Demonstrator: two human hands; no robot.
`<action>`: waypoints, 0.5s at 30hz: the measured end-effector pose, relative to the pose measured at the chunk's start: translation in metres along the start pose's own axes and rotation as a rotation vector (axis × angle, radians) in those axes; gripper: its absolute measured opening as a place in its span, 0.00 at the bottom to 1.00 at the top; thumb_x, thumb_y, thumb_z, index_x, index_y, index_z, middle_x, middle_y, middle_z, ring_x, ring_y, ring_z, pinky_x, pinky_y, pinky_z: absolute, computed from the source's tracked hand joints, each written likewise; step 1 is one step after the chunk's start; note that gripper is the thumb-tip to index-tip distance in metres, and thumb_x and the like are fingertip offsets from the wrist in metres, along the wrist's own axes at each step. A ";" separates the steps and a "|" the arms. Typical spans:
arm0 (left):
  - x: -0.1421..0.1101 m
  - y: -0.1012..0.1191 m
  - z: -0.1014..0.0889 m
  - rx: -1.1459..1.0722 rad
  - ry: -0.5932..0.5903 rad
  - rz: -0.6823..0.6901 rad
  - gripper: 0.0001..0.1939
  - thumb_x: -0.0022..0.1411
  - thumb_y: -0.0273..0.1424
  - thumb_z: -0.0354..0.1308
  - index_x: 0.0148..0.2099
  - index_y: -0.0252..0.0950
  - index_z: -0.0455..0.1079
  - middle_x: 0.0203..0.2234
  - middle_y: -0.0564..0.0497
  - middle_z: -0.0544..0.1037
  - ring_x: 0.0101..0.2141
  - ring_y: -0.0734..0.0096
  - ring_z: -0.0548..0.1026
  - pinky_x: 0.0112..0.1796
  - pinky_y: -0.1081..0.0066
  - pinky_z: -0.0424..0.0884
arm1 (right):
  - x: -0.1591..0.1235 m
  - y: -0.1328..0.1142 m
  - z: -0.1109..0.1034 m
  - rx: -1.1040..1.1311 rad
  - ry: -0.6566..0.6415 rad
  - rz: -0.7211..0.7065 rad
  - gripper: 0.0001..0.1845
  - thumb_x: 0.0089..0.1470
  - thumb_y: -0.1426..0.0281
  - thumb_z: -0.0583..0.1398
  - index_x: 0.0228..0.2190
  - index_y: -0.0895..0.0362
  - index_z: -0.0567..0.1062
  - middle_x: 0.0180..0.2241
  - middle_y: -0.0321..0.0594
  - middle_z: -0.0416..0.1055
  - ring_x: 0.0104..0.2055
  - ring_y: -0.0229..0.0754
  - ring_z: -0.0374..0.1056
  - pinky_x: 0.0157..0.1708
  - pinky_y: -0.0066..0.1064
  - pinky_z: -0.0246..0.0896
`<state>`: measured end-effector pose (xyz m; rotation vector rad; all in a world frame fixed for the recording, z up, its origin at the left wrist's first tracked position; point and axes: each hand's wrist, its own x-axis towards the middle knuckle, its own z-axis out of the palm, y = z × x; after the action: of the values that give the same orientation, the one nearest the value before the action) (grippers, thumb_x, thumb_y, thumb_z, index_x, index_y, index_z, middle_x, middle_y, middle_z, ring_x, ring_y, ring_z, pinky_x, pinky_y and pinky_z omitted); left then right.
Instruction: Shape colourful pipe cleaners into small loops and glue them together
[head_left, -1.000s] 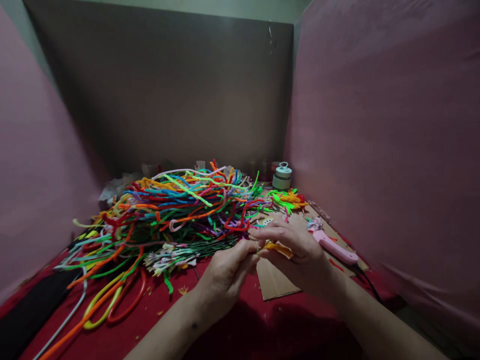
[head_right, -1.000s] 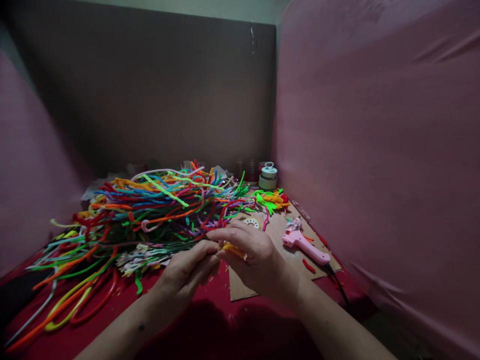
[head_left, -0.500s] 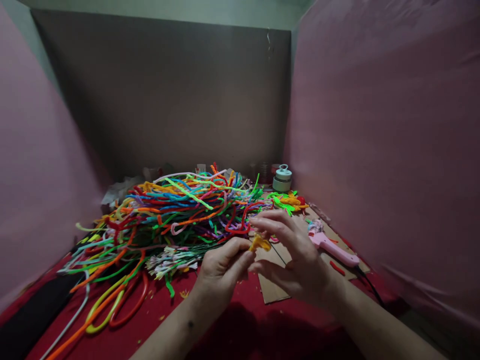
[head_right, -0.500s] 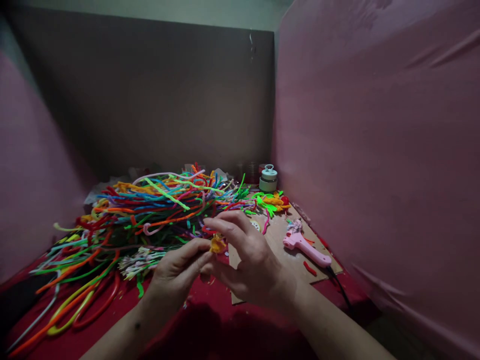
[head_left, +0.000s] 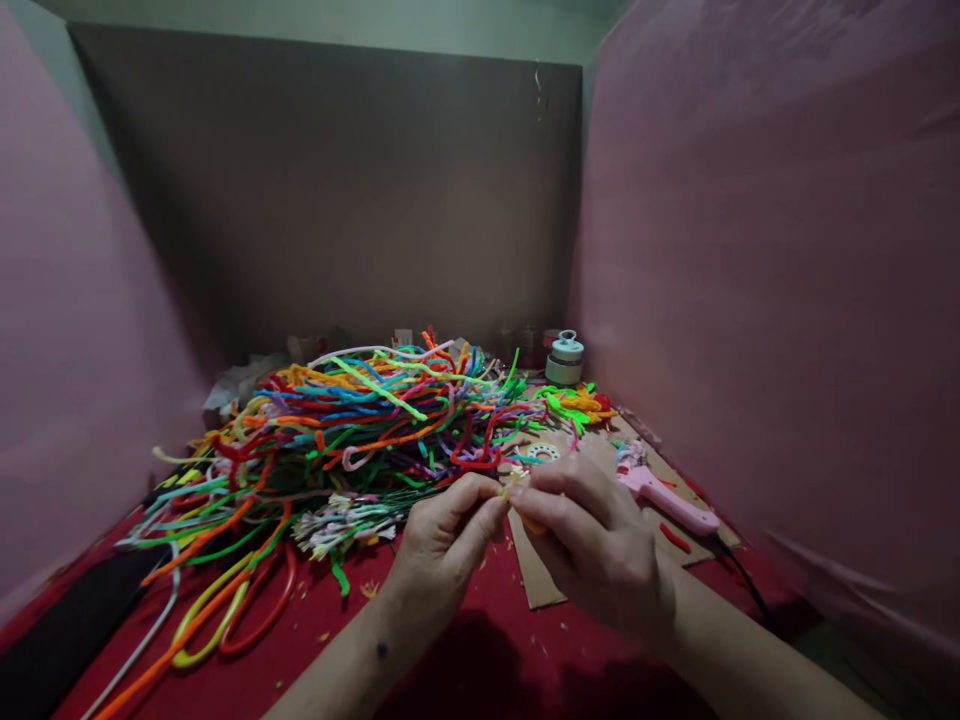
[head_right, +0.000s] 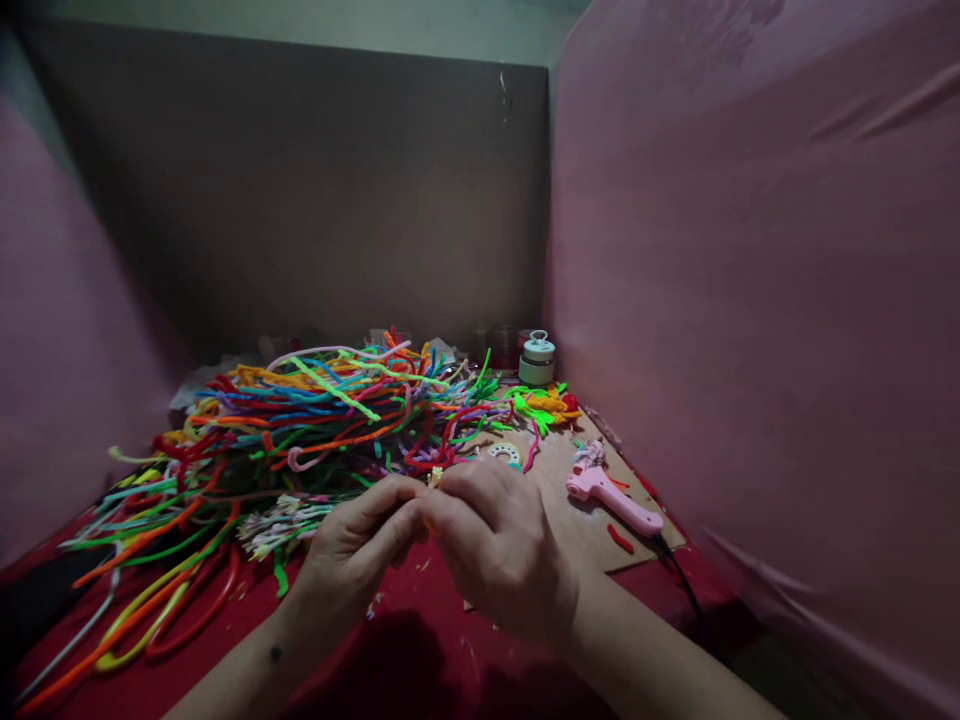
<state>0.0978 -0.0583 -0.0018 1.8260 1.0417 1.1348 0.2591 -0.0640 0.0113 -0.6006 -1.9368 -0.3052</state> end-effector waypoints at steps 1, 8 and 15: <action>0.000 -0.001 0.000 0.013 0.003 0.011 0.09 0.61 0.35 0.50 0.31 0.36 0.66 0.19 0.57 0.64 0.20 0.80 0.60 0.22 0.78 0.57 | -0.003 0.001 0.001 -0.025 0.004 -0.035 0.09 0.50 0.80 0.57 0.36 0.61 0.71 0.31 0.43 0.69 0.33 0.38 0.64 0.33 0.31 0.62; -0.001 -0.003 0.001 0.001 0.003 0.027 0.09 0.60 0.32 0.50 0.30 0.35 0.66 0.19 0.56 0.64 0.20 0.80 0.59 0.22 0.79 0.56 | -0.013 0.004 0.008 -0.078 -0.022 -0.176 0.13 0.51 0.79 0.56 0.41 0.64 0.69 0.33 0.46 0.70 0.35 0.41 0.64 0.35 0.34 0.63; 0.002 -0.006 0.001 -0.179 0.020 -0.053 0.09 0.60 0.34 0.51 0.29 0.35 0.66 0.17 0.57 0.63 0.19 0.81 0.58 0.21 0.79 0.55 | -0.006 -0.001 0.000 0.121 -0.029 -0.020 0.22 0.48 0.82 0.55 0.46 0.58 0.65 0.39 0.46 0.69 0.41 0.42 0.65 0.38 0.36 0.65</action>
<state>0.0978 -0.0543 -0.0064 1.6406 0.9625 1.1776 0.2609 -0.0664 0.0063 -0.5087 -1.9741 -0.1908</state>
